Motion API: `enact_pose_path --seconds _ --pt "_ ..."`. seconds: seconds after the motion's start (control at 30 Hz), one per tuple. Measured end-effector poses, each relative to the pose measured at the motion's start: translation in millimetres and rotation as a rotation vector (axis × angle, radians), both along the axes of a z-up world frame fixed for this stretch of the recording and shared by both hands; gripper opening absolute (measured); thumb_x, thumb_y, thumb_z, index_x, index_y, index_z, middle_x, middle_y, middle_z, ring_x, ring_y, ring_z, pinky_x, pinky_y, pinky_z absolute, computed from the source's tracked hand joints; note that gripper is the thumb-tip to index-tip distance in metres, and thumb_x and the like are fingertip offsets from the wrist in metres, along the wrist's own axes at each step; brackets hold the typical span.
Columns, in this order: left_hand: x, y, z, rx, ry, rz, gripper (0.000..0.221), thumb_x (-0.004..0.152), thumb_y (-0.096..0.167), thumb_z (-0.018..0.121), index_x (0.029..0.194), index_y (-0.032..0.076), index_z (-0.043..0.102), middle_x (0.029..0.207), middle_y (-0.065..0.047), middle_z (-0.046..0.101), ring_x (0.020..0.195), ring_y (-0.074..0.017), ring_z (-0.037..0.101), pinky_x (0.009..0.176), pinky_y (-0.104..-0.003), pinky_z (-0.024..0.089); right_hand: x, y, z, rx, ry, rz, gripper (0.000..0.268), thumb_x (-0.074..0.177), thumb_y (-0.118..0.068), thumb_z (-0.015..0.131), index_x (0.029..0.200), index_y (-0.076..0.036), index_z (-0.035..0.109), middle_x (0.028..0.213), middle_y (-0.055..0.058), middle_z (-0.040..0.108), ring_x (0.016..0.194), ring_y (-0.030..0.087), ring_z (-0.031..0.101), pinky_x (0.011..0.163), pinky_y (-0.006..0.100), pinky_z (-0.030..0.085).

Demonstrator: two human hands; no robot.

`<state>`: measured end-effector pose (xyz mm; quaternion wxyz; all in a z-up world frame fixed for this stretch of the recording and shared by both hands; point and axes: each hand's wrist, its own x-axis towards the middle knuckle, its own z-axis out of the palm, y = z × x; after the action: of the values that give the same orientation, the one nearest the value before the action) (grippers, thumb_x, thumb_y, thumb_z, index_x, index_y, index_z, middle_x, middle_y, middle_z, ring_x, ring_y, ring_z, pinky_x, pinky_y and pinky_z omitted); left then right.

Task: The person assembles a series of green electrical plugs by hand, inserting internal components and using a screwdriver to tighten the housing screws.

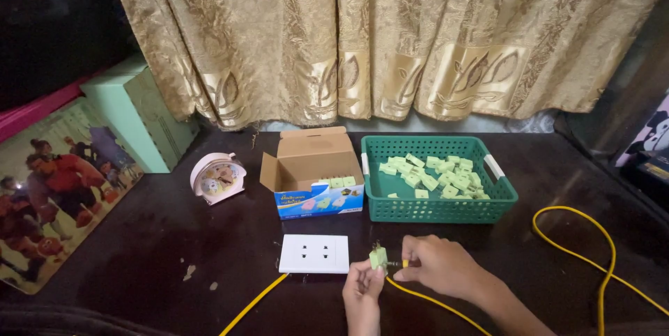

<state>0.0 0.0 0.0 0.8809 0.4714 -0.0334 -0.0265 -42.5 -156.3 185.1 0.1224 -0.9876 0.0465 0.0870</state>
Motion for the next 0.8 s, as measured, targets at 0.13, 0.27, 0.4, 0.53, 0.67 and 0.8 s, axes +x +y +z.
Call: enact_pose_path --seconds 0.13,0.27,0.4,0.53,0.67,0.8 --pt "1.5 -2.1 -3.6 -0.023 0.004 0.016 0.018 0.096 0.008 0.087 0.112 -0.002 0.083 0.103 -0.018 0.09 0.095 -0.0209 0.08 0.093 -0.032 0.06 -1.2 0.1 -3.8 -0.059 -0.026 0.014 0.039 0.095 -0.067 0.084 0.107 -0.032 0.074 0.111 -0.011 0.084 0.106 0.024 0.079 0.087 0.047 0.057" --pt "-0.5 1.1 3.0 -0.035 0.037 0.022 0.019 0.096 0.007 0.088 0.112 -0.002 0.084 0.101 -0.017 0.089 0.094 -0.0207 0.078 0.093 -0.032 0.058 -3.7 -0.3 -17.5 -0.062 -0.124 0.056 0.037 0.101 -0.068 0.078 0.103 -0.031 0.069 0.099 -0.011 0.083 0.093 0.021 0.079 0.076 0.043 0.055" --pt "16.7 -10.1 -38.1 -0.01 -0.027 0.092 0.026 0.09 0.012 0.092 0.112 0.0 0.086 0.108 -0.019 0.093 0.098 -0.022 0.082 0.092 -0.032 0.06 -2.8 -7.2 -46.8 -0.153 -0.271 0.078 0.04 0.1 -0.071 0.076 0.103 -0.032 0.067 0.104 -0.004 0.084 0.097 0.034 0.082 0.077 0.056 0.059" --pt "20.9 -19.2 -46.4 -0.073 -0.035 0.086 0.026 0.091 0.005 0.09 0.115 -0.003 0.086 0.108 -0.02 0.095 0.096 -0.0222 0.084 0.092 -0.032 0.062 -10.9 -8.2 -48.8 -0.223 -0.322 0.118 0.042 0.102 -0.068 0.079 0.101 -0.028 0.063 0.101 -0.003 0.084 0.091 0.036 0.081 0.069 0.058 0.058" --pt "16.0 -18.5 -32.4 -0.016 0.006 0.078 0.023 0.093 0.008 0.091 0.113 -0.002 0.088 0.092 -0.018 0.091 0.087 -0.0185 0.081 0.089 -0.029 0.06 -14.2 -8.7 -40.8 -0.085 -0.191 0.079 0.041 0.109 -0.07 0.066 0.101 -0.029 0.062 0.098 -0.007 0.078 0.091 0.027 0.077 0.072 0.051 0.053" --pt "20.4 -20.9 -44.9 -0.028 -0.066 0.088 0.025 0.092 0.012 0.091 0.113 -0.001 0.086 0.101 -0.017 0.092 0.091 -0.0172 0.079 0.089 -0.029 0.059 -19.9 -5.5 -35.3 0.104 -0.097 0.034 0.039 0.097 -0.051 0.086 0.116 -0.033 0.057 0.104 -0.009 0.083 0.098 0.019 0.083 0.082 0.039 0.056"
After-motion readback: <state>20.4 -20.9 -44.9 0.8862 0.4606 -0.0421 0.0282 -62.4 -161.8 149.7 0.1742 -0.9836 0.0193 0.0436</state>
